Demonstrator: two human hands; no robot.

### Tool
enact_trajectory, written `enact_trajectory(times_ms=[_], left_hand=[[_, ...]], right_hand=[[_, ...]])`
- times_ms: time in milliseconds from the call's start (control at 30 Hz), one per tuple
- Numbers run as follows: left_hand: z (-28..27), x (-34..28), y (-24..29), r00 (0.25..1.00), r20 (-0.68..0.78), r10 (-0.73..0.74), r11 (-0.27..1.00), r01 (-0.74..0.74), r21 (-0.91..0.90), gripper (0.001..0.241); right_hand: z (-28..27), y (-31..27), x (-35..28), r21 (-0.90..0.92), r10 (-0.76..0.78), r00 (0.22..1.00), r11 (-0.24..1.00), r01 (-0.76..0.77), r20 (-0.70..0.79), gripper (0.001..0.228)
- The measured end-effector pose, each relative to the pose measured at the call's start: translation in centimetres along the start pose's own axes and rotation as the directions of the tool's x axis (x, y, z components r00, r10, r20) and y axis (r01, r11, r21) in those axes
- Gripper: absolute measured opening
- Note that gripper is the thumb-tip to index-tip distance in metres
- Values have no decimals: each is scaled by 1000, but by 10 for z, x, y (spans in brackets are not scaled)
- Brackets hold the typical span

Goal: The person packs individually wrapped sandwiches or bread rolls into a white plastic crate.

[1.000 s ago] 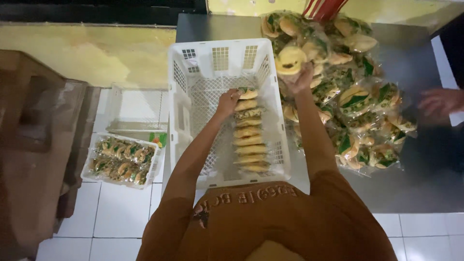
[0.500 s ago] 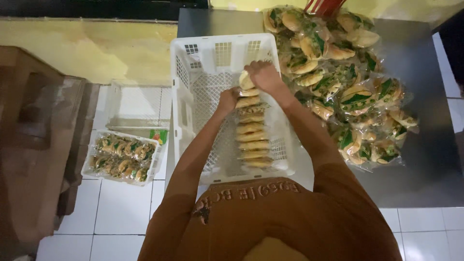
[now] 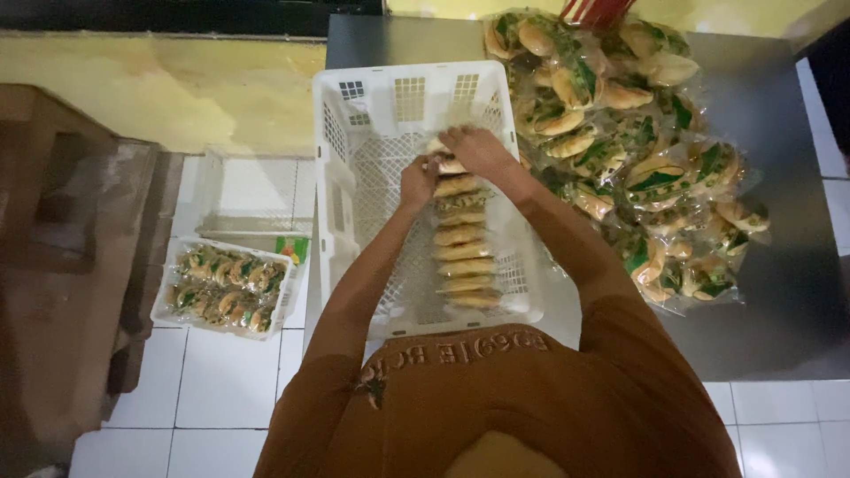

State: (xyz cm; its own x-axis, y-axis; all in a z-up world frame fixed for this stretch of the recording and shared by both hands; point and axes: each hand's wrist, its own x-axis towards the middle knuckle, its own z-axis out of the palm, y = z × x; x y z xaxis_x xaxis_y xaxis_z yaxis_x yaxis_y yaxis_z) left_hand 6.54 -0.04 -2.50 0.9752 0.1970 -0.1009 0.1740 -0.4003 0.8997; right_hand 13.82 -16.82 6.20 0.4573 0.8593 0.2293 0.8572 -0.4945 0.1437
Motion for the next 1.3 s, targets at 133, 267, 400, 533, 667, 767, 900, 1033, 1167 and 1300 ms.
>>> enact_trajectory(times_ms=[133, 267, 400, 533, 667, 767, 900, 1033, 1167, 1300], left_hand=[[-6, -7, 16, 985, -154, -74, 985, 97, 144, 63], [30, 33, -53, 859, -173, 482, 873, -456, 171, 74], [16, 18, -31, 887, -116, 446, 894, -449, 6, 62], [12, 12, -17, 885, -134, 445, 895, -442, 53, 58], [14, 11, -28, 902, -128, 411, 899, -378, 223, 44], [9, 9, -14, 905, -105, 412, 896, -381, 229, 39], [16, 15, -25, 913, -107, 393, 900, -358, 248, 42], [12, 11, -12, 937, -81, 341, 921, -315, 228, 42], [9, 0, 11, 915, -81, 396, 891, -361, 276, 31], [19, 8, -11, 953, -172, 249, 962, -223, 158, 29]], right_hand=[[2, -5, -5, 170, 116, 976, 974, -149, 187, 47], [19, 7, -3, 371, 119, 969, 908, -195, 218, 44], [11, 33, -10, 573, 420, 900, 769, -283, -119, 25], [-2, 93, -28, 581, 626, 567, 760, -290, -536, 21], [14, 138, -35, 437, 765, 489, 642, -630, -419, 23], [-14, 167, -56, 550, 794, 468, 607, -574, -387, 30], [-17, 179, -66, 686, 831, 450, 537, -491, -328, 38], [-7, 194, -79, 798, 861, 435, 449, -403, -265, 47], [81, 243, -147, 889, 888, 423, 329, -318, -177, 55], [70, 217, -90, 992, 840, 532, 66, 104, -111, 66]])
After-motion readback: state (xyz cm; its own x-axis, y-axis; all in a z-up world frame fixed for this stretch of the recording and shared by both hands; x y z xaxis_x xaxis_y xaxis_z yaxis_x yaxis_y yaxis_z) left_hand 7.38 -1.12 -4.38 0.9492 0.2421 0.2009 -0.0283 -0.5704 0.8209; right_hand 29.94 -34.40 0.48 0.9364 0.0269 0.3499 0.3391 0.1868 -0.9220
